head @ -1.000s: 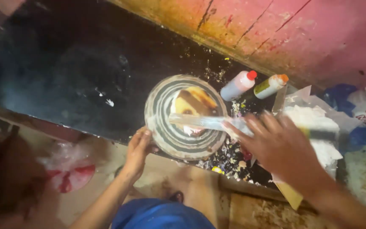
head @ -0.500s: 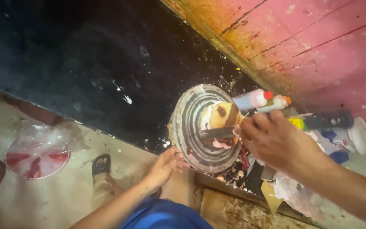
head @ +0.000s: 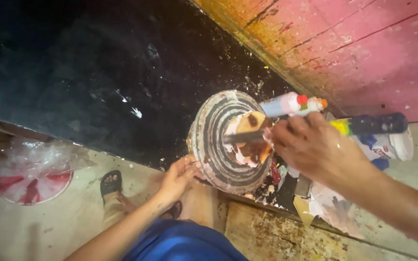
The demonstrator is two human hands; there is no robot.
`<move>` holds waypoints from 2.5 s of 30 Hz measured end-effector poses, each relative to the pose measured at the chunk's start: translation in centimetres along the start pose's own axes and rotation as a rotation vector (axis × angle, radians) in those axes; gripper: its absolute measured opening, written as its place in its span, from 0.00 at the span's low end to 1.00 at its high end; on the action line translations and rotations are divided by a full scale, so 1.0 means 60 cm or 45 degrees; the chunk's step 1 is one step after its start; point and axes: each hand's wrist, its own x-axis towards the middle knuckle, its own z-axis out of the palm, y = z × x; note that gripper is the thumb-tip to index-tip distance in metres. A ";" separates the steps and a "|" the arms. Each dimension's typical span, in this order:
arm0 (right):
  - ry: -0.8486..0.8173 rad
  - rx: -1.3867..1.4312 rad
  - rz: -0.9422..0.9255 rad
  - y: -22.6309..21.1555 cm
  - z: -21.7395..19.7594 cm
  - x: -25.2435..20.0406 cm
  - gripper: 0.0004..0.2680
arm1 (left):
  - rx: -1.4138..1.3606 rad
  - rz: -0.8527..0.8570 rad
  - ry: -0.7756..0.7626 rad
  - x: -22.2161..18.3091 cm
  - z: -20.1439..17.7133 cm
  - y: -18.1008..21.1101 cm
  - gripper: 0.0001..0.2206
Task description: The person stacks cake pieces onto a turntable, applies frosting over the assembled cake using a spatula, and smooths the icing around the top and sides while rotating the turntable.
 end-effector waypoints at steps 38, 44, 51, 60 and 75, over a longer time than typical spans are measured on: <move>-0.014 0.094 -0.164 -0.020 0.039 -0.016 0.19 | -0.006 0.011 -0.018 0.032 -0.026 0.011 0.17; -0.211 0.128 -0.182 -0.008 0.033 0.005 0.19 | -0.050 0.010 -0.103 0.008 -0.011 -0.014 0.14; -0.137 -0.114 -0.200 0.030 0.000 0.018 0.20 | -0.103 -0.087 0.016 0.020 -0.009 -0.024 0.13; -0.418 0.056 -0.401 0.003 -0.023 -0.002 0.11 | -0.035 0.079 0.034 0.071 -0.045 0.027 0.16; 0.119 -0.030 -0.262 0.011 0.006 0.012 0.08 | -0.078 -0.030 -0.027 0.013 0.000 0.048 0.17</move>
